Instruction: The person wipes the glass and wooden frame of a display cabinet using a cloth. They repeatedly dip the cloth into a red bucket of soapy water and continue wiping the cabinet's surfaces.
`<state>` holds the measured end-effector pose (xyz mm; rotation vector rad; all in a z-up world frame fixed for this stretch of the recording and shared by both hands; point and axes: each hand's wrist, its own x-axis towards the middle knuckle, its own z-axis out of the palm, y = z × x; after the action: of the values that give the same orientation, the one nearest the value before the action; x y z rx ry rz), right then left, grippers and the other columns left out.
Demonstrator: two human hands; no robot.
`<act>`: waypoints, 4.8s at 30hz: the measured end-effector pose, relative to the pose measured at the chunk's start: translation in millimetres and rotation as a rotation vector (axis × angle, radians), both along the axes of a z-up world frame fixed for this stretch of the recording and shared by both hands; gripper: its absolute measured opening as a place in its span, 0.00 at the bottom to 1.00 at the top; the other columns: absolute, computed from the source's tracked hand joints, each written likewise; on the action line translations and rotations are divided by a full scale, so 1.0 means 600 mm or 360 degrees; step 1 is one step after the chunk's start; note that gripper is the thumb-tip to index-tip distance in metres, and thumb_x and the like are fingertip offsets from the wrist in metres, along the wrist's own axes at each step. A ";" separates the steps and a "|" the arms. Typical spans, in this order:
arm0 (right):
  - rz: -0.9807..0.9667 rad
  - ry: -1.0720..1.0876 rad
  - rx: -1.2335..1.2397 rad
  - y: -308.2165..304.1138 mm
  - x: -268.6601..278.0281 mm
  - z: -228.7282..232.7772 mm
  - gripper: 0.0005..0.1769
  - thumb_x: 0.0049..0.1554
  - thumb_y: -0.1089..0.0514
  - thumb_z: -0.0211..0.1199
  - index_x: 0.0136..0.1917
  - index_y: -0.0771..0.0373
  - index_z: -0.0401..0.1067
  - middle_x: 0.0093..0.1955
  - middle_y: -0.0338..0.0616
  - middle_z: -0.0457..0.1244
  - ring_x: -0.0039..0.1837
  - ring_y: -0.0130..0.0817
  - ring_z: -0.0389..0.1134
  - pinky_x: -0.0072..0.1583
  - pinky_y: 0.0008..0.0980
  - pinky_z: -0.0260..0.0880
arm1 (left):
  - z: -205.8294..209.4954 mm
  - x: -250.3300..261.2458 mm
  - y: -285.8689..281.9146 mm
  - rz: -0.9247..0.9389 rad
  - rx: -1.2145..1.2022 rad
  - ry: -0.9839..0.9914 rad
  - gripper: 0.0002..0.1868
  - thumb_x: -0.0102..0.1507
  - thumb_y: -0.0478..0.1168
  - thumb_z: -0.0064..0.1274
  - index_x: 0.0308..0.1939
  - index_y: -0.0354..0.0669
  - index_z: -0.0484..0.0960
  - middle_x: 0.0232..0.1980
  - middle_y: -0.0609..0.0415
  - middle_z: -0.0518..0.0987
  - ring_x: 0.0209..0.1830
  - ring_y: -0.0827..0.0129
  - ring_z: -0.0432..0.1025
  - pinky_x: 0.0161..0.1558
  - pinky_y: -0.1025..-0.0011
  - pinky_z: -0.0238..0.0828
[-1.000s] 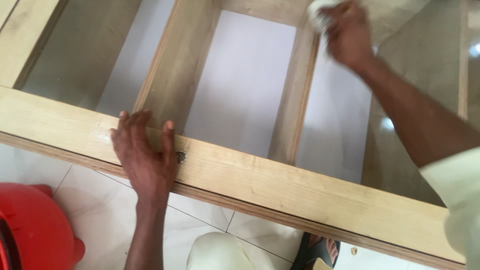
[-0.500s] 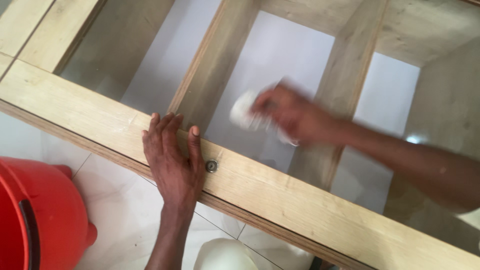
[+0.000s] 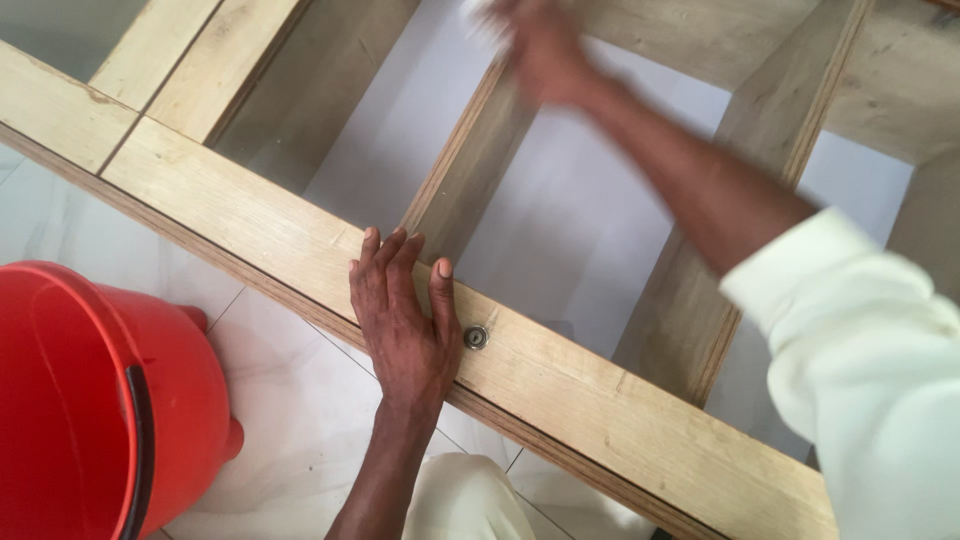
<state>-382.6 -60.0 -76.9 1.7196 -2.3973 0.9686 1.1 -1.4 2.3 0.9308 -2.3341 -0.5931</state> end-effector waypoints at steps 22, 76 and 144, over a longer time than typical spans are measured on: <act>0.0181 -0.0966 0.0086 0.334 0.496 0.190 0.31 0.63 0.60 0.55 0.78 0.60 0.55 0.78 0.50 0.58 0.79 0.42 0.57 0.76 0.42 0.58 | 0.011 0.046 -0.014 -0.0449 0.0458 0.0605 0.24 0.70 0.36 0.51 0.70 0.46 0.70 0.72 0.39 0.71 0.71 0.46 0.71 0.64 0.56 0.76; -0.0233 -0.0993 -0.0521 0.324 0.382 0.180 0.21 0.66 0.64 0.60 0.72 0.64 0.68 0.73 0.52 0.61 0.74 0.42 0.62 0.73 0.38 0.65 | -0.046 0.070 -0.172 -0.0084 0.0245 0.0305 0.16 0.68 0.36 0.51 0.60 0.41 0.79 0.59 0.47 0.80 0.60 0.62 0.73 0.64 0.62 0.70; -0.0042 -0.0078 0.0351 0.399 0.577 0.207 0.29 0.51 0.68 0.62 0.67 0.59 0.71 0.71 0.48 0.57 0.60 0.50 0.67 0.56 0.47 0.72 | -0.120 0.096 -0.227 0.0143 -0.0390 0.0158 0.39 0.57 0.22 0.47 0.75 0.37 0.63 0.74 0.36 0.66 0.78 0.42 0.56 0.80 0.48 0.45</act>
<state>-36.3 179.3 47.1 1.7435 -2.6387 0.7773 58.4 -137.6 -69.8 0.8659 -2.2033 -0.3015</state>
